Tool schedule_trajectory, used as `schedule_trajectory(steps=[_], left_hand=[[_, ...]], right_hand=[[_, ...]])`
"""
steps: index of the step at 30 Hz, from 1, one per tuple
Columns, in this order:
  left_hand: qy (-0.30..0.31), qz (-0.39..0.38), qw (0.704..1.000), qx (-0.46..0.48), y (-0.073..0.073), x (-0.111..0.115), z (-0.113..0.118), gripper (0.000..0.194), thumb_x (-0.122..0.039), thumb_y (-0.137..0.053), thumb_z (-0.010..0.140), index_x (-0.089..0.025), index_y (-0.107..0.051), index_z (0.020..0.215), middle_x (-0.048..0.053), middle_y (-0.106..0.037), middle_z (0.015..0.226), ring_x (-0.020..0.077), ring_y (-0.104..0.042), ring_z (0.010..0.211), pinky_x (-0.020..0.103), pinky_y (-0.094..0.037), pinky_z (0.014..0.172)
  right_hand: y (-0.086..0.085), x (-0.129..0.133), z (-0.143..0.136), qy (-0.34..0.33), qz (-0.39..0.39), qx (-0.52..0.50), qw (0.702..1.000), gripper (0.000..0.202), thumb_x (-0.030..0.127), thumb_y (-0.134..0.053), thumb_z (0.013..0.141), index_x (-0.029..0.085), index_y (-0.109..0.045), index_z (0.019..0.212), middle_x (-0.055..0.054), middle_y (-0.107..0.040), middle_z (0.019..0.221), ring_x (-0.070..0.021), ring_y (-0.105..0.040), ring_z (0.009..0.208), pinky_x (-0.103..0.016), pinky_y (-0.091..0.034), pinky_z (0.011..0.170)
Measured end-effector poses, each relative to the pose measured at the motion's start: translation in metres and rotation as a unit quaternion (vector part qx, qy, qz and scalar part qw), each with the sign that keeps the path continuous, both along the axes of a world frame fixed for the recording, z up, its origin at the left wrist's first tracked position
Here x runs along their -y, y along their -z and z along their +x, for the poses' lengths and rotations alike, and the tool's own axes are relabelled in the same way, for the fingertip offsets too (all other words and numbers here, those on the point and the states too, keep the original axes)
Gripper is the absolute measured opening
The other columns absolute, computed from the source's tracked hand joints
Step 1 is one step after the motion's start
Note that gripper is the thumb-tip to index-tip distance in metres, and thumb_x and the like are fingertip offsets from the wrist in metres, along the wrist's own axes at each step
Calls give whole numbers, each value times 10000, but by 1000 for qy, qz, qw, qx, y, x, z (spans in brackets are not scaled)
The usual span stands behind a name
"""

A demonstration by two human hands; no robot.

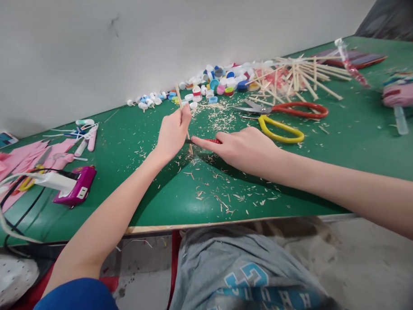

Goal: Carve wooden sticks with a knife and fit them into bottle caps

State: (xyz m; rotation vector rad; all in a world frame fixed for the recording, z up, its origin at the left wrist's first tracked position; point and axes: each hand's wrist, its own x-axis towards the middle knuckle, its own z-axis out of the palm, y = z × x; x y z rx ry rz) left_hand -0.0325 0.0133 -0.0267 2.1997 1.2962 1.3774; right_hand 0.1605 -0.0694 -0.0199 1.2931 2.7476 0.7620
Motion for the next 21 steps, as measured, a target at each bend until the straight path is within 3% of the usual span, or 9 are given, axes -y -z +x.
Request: schedule_trajectory(steps=[11,21], left_hand=[[4,-17,1000,4,-2,1,4,655,-790,-314,893,-229,-379,559,-24,-394,463,108,-358,462,314,-273,514],[3,-34,999,32,-3,1,6,645,-752,-413,894,-227,-371,523,-31,-384,441,106,-366,451,312,-281,491]], right_hand=[[-7,-2,3,-28,-25,15,999,721,62,-378,928,272,-279,1610,-18,-662,880,-105,-240,477,-315,-153,486],[-11,0,3,-31,-29,25,999,735,43,-392,903,250,-297,1602,-2,-638,816,-104,-150,461,-307,-135,470]])
